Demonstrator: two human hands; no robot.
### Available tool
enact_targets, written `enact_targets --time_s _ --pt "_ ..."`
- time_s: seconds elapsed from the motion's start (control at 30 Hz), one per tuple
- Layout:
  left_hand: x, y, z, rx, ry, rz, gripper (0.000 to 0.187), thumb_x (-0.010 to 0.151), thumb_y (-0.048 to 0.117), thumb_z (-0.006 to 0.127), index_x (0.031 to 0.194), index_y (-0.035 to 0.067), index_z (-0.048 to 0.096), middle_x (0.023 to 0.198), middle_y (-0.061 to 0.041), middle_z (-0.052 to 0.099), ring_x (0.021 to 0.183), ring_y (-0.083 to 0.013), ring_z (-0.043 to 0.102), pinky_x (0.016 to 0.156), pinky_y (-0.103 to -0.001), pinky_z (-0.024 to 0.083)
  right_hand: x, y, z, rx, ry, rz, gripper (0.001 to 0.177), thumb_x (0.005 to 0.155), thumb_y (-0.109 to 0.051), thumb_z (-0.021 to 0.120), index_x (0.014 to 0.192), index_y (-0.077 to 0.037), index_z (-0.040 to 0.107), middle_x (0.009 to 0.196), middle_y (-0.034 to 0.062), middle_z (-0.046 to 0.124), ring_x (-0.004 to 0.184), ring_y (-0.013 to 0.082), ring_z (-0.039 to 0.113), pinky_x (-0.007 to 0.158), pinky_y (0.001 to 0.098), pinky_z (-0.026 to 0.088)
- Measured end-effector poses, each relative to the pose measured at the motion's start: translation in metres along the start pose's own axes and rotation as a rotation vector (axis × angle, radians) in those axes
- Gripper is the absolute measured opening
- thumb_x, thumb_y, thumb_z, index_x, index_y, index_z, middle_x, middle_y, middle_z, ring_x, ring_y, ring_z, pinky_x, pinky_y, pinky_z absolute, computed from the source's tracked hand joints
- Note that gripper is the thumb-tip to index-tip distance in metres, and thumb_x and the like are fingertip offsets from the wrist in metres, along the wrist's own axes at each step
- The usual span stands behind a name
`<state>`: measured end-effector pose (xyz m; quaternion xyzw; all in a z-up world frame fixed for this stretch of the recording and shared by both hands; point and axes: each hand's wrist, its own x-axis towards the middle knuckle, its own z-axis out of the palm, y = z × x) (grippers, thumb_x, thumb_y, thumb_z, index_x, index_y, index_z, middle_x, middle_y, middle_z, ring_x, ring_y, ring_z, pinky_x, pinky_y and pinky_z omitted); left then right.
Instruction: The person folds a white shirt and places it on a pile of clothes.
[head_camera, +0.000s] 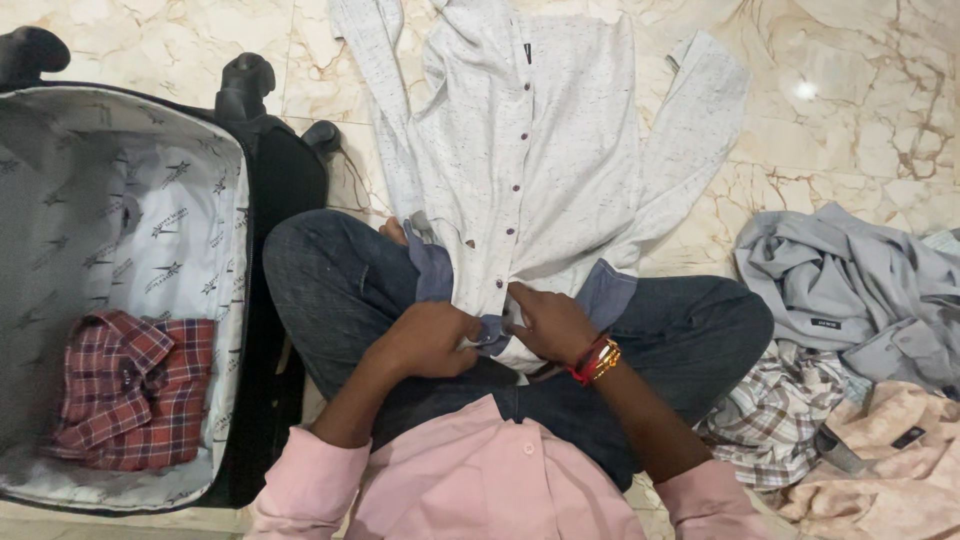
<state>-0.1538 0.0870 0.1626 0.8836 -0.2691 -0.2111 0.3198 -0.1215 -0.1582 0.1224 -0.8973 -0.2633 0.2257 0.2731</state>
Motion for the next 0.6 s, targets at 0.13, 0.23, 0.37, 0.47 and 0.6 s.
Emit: enact_targets --time_s 0.13,0.23,0.37,0.47,0.6 --pt "-0.002 0.003 -0.002 -0.051 -0.007 -0.047 0.026 0.071 0.029 0.073 0.088 0.01 0.076 0.074 -0.016 0.072 0.074 -0.0377 0.071 0.068 -0.048 0.055 -0.001 -0.012 -0.013 -0.128 0.011 0.026 0.055 0.079 -0.032 0.08 0.123 -0.009 0.056 0.074 0.0166 0.069 0.074 0.0411 0.068 0.063 0.0522 0.052" --pt "0.0 0.008 -0.007 -0.057 0.02 -0.088 0.027 0.075 0.034 0.074 0.089 0.011 0.076 0.074 -0.016 0.072 0.074 -0.0374 0.071 0.068 -0.048 0.055 0.0 -0.012 -0.014 -0.145 -0.01 0.044 0.052 0.081 -0.033 0.08 0.123 -0.011 0.056 0.074 0.0143 0.069 0.075 0.0396 0.069 0.065 0.0517 0.052" --pt "0.018 0.018 -0.005 -0.045 0.118 -0.265 0.036 0.077 0.045 0.077 0.085 0.01 0.075 0.076 -0.015 0.073 0.076 -0.0364 0.072 0.068 -0.049 0.055 -0.001 -0.006 -0.005 -0.002 0.027 0.017 0.057 0.08 -0.021 0.076 0.131 -0.01 0.052 0.075 0.0127 0.07 0.074 0.0374 0.07 0.063 0.0495 0.053" --pt "0.038 0.021 -0.002 0.001 0.32 -0.366 0.04 0.08 0.046 0.078 0.09 0.008 0.071 0.081 -0.018 0.072 0.079 -0.0392 0.071 0.069 -0.051 0.055 -0.002 -0.001 0.006 0.113 0.186 -0.104 0.06 0.078 -0.015 0.075 0.131 -0.005 0.049 0.086 0.016 0.07 0.081 0.0396 0.07 0.065 0.0486 0.053" --pt "0.053 0.017 -0.002 0.016 0.523 -0.316 0.045 0.072 0.044 0.08 0.091 0.005 0.067 0.087 -0.019 0.073 0.08 -0.0408 0.07 0.066 -0.052 0.054 0.0 0.005 0.014 0.11 0.193 -0.021 0.065 0.076 -0.015 0.075 0.134 -0.003 0.047 0.086 0.0153 0.071 0.082 0.0375 0.071 0.067 0.0472 0.054"
